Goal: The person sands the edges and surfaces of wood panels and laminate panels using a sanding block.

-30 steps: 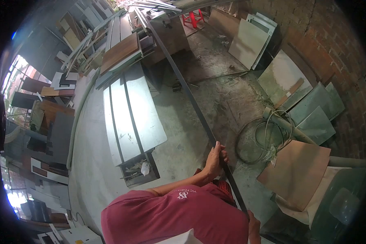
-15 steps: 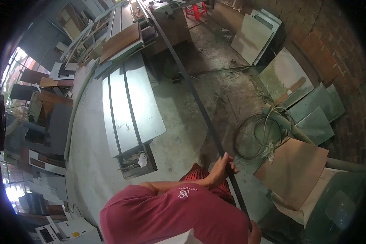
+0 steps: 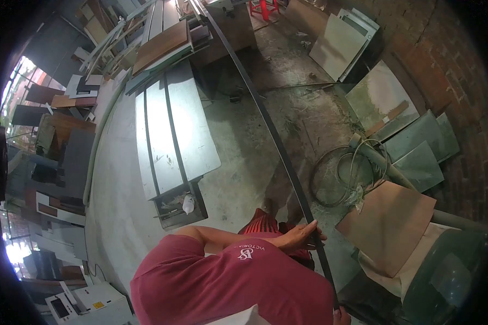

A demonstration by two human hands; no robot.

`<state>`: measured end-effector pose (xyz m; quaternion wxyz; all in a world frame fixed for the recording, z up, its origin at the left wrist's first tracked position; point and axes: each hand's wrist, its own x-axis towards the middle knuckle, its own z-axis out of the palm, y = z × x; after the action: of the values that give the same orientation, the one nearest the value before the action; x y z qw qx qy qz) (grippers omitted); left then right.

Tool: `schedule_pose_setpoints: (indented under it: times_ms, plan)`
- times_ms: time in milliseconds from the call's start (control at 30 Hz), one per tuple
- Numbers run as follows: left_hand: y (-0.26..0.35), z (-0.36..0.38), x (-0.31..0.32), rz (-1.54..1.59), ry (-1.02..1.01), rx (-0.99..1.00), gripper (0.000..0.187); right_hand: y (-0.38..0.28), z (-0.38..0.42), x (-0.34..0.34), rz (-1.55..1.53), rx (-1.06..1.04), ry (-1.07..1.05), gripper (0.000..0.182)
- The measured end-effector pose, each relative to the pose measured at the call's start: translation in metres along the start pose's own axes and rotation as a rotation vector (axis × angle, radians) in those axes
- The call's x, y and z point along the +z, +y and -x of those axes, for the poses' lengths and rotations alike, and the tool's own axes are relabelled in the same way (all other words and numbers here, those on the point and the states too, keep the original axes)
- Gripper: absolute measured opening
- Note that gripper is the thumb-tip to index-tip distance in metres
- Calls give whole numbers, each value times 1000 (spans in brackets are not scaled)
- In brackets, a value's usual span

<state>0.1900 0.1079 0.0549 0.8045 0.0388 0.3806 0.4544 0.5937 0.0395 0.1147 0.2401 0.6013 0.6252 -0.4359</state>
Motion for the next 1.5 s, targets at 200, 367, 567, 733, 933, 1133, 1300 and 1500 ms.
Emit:
schedule_pose_setpoints:
  times_ms: [200,367,567,733,933,1133,1300,1500]
  plan:
    - [6,-13,-1,6,28,19,49,-7,-12,1,-116,-159,-19,43]
    - [26,-17,-7,12,75,64,49,-23,-22,0,-93,-29,-76,44]
    - [48,-20,-29,-23,104,137,50,-29,-38,21,-40,-219,60,54]
    - [72,-20,-51,-30,173,278,53,-140,-21,-32,-250,-151,-197,53]
    - [124,-2,-72,-88,259,354,58,-183,-38,-29,-159,-293,-123,44]
    - [173,5,-99,-76,310,435,61,-227,-58,-22,-393,-377,-163,38]
    - [207,2,-122,-99,347,469,62,-253,-85,0,-546,-469,-134,40]
    - [234,-6,-142,-150,359,480,64,-282,-101,0,-662,-484,-225,58]
